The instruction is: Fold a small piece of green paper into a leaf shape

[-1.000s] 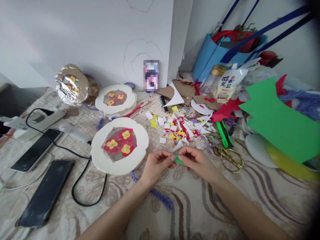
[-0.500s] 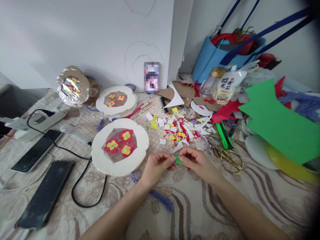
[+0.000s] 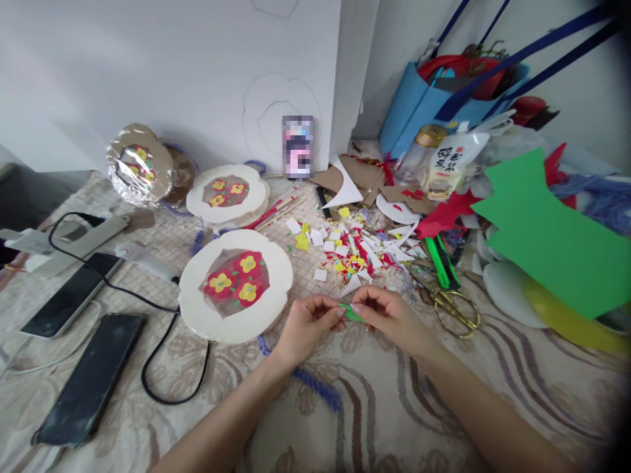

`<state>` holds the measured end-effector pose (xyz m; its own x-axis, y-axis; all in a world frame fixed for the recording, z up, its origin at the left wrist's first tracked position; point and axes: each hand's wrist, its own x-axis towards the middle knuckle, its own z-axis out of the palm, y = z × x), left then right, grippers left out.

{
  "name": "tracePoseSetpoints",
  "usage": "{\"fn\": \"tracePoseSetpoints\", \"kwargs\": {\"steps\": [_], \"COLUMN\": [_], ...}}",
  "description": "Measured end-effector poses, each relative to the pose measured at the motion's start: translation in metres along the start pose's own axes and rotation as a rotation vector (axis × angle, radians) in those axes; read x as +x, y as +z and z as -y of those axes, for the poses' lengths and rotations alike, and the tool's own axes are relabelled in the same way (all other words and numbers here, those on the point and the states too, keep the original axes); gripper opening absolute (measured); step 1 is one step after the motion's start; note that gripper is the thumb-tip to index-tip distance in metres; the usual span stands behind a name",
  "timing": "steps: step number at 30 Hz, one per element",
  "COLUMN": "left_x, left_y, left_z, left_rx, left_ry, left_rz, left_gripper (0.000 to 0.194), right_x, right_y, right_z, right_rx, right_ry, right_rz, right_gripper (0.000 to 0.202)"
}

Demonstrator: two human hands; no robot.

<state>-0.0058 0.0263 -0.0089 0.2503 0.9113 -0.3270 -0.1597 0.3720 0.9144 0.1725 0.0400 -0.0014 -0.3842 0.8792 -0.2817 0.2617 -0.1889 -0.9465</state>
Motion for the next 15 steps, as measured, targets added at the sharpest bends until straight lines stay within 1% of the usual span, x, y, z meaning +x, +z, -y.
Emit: {"fn": "tracePoseSetpoints", "kwargs": {"steps": [6, 15], "left_x": [-0.0003, -0.001], "left_y": [0.0004, 0.0023], "left_z": [-0.0022, -0.0037], "left_rx": [0.011, 0.01], "left_ry": [0.018, 0.029], "left_rz": [0.01, -0.005], "left_gripper": [0.021, 0.019], "right_x": [-0.0005, -0.0009], "right_y": [-0.0001, 0.0], "right_z": [0.0003, 0.0027], "right_rx": [0.04, 0.058], "right_ry": [0.01, 0.018], "right_rz": [0.014, 0.014], "right_gripper": [0.021, 0.023]}}
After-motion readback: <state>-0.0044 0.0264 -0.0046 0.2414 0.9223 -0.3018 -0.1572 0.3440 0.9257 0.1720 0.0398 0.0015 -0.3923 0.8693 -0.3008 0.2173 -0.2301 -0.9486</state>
